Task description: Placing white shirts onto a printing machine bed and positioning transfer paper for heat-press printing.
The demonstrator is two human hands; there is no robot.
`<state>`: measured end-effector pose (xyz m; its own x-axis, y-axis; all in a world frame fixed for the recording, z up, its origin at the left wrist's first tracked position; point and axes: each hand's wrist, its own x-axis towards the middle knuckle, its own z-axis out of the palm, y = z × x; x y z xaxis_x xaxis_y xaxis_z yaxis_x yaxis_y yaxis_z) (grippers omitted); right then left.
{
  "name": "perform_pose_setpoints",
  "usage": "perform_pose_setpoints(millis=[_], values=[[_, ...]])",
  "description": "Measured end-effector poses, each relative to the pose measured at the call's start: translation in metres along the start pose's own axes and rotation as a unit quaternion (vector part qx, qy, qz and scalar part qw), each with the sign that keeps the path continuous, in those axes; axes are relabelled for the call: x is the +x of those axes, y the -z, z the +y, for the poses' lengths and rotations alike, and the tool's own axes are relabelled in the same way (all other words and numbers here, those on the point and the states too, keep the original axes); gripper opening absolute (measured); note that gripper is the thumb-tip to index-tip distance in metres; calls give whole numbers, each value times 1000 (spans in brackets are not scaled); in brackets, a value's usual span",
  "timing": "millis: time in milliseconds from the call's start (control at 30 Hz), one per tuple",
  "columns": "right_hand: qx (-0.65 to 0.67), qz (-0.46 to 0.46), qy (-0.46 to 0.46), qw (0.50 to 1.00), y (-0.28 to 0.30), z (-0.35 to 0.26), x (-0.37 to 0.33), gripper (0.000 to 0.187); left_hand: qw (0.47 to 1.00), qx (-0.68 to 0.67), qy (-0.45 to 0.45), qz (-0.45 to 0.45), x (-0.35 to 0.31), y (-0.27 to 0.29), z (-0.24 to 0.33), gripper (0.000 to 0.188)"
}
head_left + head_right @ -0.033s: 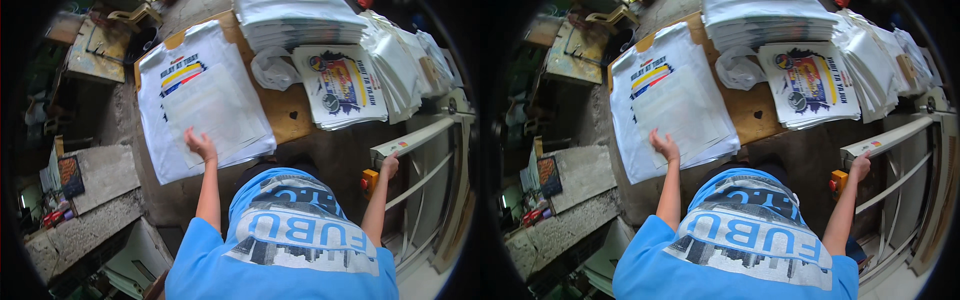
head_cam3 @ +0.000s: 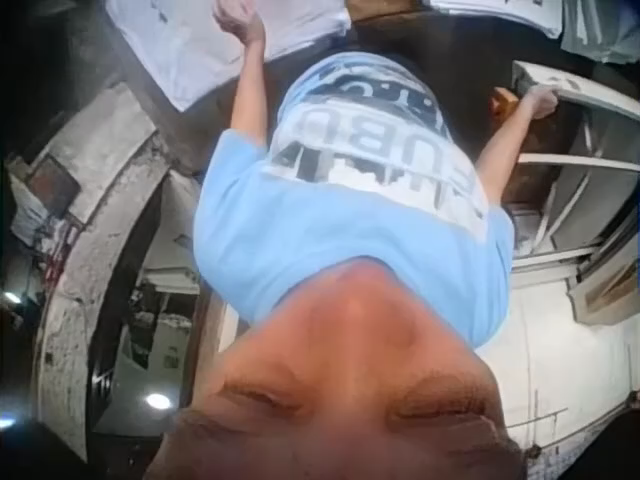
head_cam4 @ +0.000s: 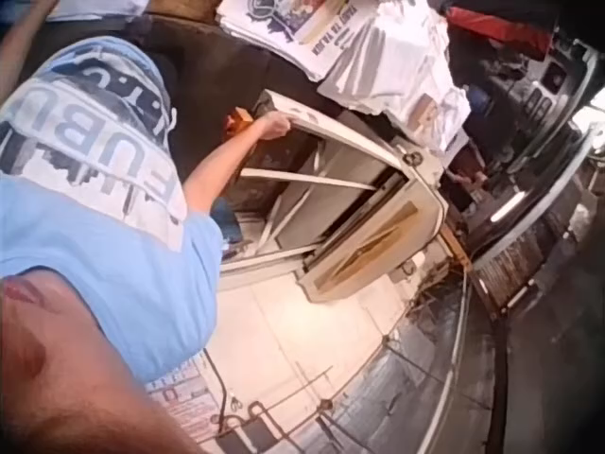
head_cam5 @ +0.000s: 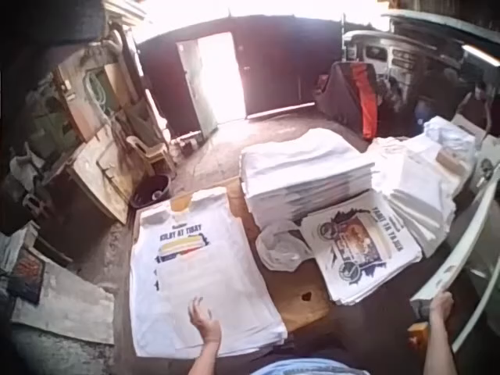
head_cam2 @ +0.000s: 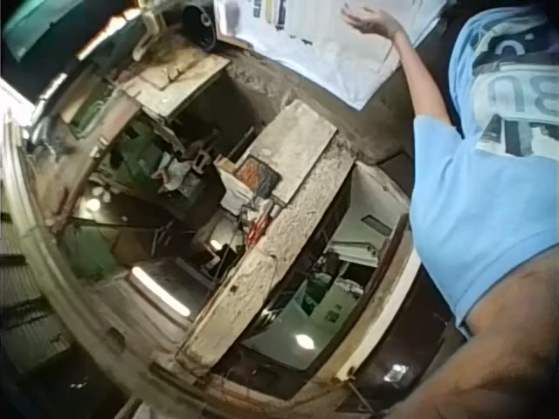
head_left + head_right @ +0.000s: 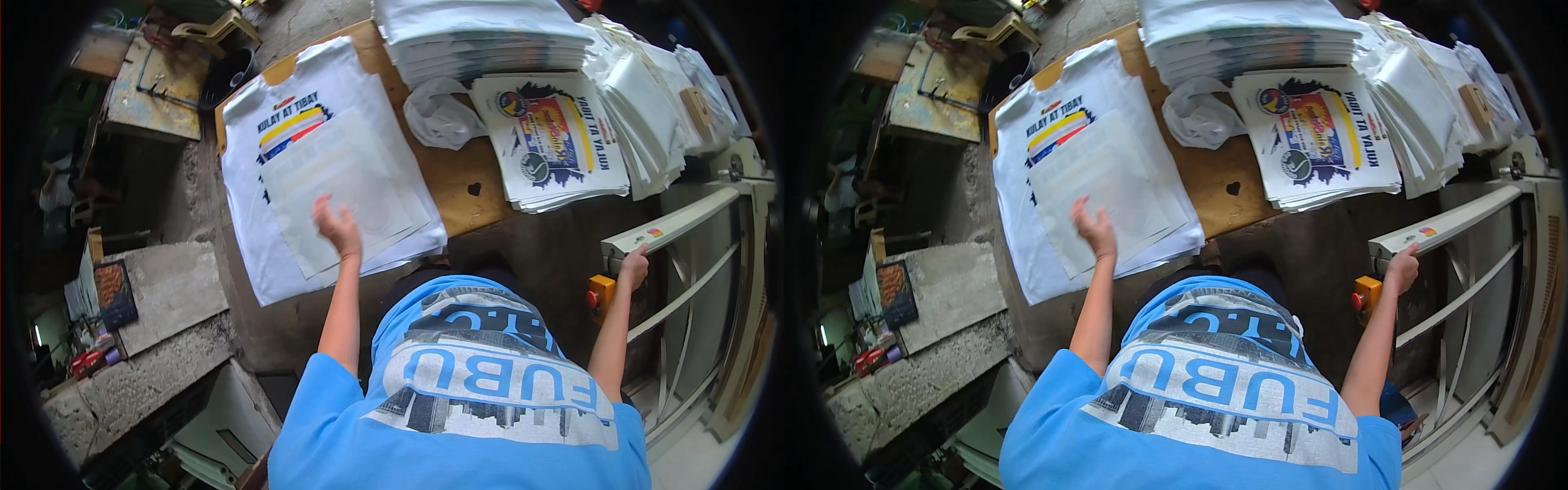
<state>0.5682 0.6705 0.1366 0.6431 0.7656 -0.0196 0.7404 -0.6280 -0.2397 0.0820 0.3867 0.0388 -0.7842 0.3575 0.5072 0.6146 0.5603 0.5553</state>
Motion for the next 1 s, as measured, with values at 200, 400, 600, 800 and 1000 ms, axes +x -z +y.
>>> perform_pose_setpoints(millis=[200, 400, 600, 800, 1000], values=[[11, -6, 11, 1000, 8, 0, -3, 66, 849, -290, -257, -358, -23, -92, 194, 34], [22, -17, 14, 1000, 17, -10, -10, 64, 839, -73, -417, -343, -99, -141, 247, 50], [16, -11, 6, 1000, 16, -4, -3, 62, 784, -77, -472, -395, -103, -127, 263, 25], [24, -16, 21, 999, 16, -6, -4, 62, 833, -151, -234, -478, -77, -127, 281, 9], [22, -15, 24, 999, 19, -10, -10, 62, 782, -243, -11, -574, -34, -138, 281, 25]])
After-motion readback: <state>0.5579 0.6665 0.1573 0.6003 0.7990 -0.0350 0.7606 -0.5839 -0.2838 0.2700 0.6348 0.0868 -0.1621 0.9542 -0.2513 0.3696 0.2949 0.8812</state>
